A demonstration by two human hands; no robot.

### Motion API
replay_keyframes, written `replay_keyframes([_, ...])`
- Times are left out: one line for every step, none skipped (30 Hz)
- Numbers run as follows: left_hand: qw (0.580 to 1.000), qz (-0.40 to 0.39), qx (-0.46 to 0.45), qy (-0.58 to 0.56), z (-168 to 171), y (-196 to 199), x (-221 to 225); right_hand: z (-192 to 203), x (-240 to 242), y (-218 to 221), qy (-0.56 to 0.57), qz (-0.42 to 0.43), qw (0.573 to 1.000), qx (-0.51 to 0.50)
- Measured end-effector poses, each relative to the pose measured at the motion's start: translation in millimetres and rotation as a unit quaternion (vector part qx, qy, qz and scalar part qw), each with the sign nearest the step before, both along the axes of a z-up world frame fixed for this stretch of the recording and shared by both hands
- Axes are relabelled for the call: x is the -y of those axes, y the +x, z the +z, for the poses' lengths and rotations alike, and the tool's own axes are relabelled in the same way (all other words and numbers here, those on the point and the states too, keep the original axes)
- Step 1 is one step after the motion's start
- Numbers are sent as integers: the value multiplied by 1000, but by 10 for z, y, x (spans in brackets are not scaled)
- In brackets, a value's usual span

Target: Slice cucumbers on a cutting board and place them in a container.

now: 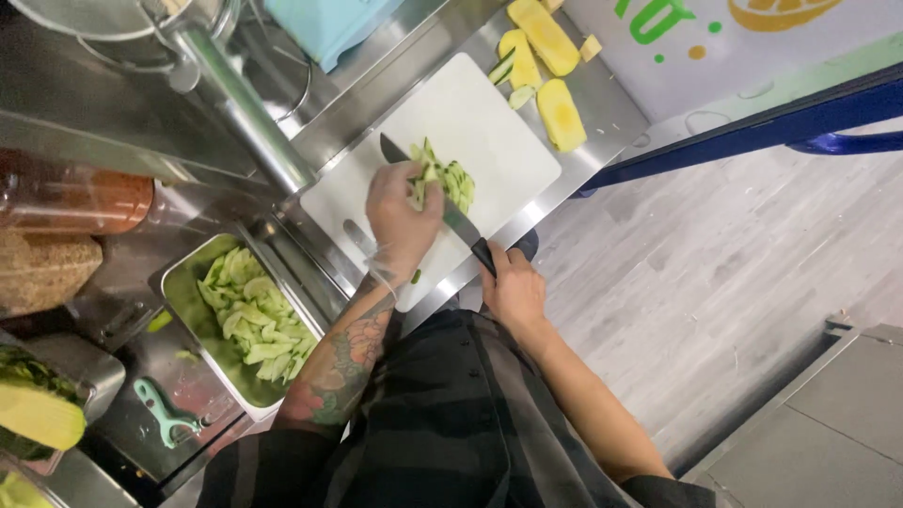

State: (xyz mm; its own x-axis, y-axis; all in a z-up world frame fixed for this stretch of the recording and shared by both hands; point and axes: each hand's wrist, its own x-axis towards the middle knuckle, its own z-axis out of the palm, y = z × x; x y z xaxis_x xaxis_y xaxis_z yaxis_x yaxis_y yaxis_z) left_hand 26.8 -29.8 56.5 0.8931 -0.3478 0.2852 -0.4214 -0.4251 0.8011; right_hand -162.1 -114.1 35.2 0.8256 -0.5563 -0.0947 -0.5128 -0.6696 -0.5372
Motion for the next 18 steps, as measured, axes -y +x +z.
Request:
replay_keyframes([995, -76, 65, 25, -8, 38, 157, -11, 24, -14, -15, -1, 1000, -4])
replay_keyframes([994, -83, 70, 25, -75, 120, 382, 25, 58, -9, -16, -8, 1000, 1])
replay_keyframes([991, -117, 49, 53, -145, 166, 596, 67, 75, -38, -13, -2, 1000, 10])
replay_keyframes([985, -151, 28, 82, -217, 208, 811, 108, 93, -65, -10, 3, 1000, 19])
replay_keyframes([984, -158, 32, 82, -289, 288, 971, 95, 115, -98, -10, -4, 1000, 23])
replay_keyframes([976, -184, 25, 113, -362, 372, 1133, 80, 135, -124, -16, -1, 1000, 19])
replay_keyframes([967, -210, 16, 143, -440, 438, 1309, 68, 167, -165, -22, 1, 1000, 12])
replay_keyframes([966, -216, 18, 142, -411, 516, 1371, 66, 232, -127, -23, -6, 1000, 13])
replay_keyframes([967, -211, 24, 143, -411, 529, 1384, 72, 264, -153, -25, -2, 1000, 18])
replay_keyframes([967, -206, 30, 144, -419, 547, 1385, 70, 284, -175, -28, 1, 999, 22])
replay_keyframes([967, -204, 24, 150, -346, 568, 1250, 87, 315, -184, -21, 4, 1000, 18])
replay_keyframes([972, -185, 36, 137, -267, 593, 1103, 106, 333, -188, -29, 8, 999, 16])
replay_keyframes([977, -166, 52, 121, -179, 653, 981, 116, 374, -158, -41, 13, 999, 17])
replay_keyframes([977, -163, 50, 125, -84, 540, 804, 164, 383, -145, -37, 16, 999, 15])
replay_keyframes([965, -196, 90, 151, 24, 439, 650, 215, 414, -116, -50, 28, 998, 27])
replay_keyframes([948, -228, 130, 177, 137, 338, 489, 272, 435, -87, -63, 40, 997, 38])
replay_keyframes([949, -223, 131, 179, 25, 299, 416, 334, 467, -94, -62, 45, 996, 40])
replay_keyframes([924, -270, 120, 241, -88, 263, 338, 395, 493, -98, -82, 53, 994, 50])
